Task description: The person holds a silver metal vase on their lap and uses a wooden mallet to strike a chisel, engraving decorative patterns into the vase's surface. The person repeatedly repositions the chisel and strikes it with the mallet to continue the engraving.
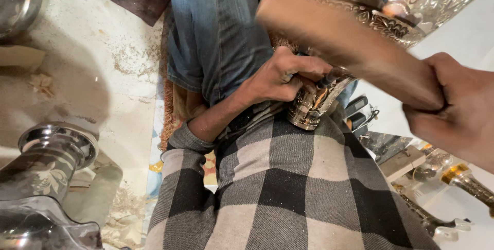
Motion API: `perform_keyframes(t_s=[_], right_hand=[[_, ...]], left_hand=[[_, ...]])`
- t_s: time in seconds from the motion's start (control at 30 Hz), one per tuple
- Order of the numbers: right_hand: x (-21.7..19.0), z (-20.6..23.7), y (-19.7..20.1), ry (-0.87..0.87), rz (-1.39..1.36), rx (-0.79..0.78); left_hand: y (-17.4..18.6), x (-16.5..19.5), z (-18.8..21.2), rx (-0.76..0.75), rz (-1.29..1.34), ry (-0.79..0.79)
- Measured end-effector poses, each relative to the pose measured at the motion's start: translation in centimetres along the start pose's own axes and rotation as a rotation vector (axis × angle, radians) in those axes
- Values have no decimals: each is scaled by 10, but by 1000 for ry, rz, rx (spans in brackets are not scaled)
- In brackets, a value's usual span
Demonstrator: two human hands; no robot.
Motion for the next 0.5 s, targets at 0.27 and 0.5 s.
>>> perform_keyframes(t_s=[0.27,0.5], right_hand=[[4,-3,-9,30,226,-89],[1,-4,-10,57,218,-94]], left_hand=[[-2,-5,3,5,86,141],[1,-5,-2,-12,-11,114]])
Point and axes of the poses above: each hand's wrist, its own z-axis away from the middle knuckle, its own y-axis out of the back of the hand, x = y × z, the point moved 7 cm from there along -z, towards the middle knuckle, and after that the axes turned 2 degrees about z, right-handed, at the moved point
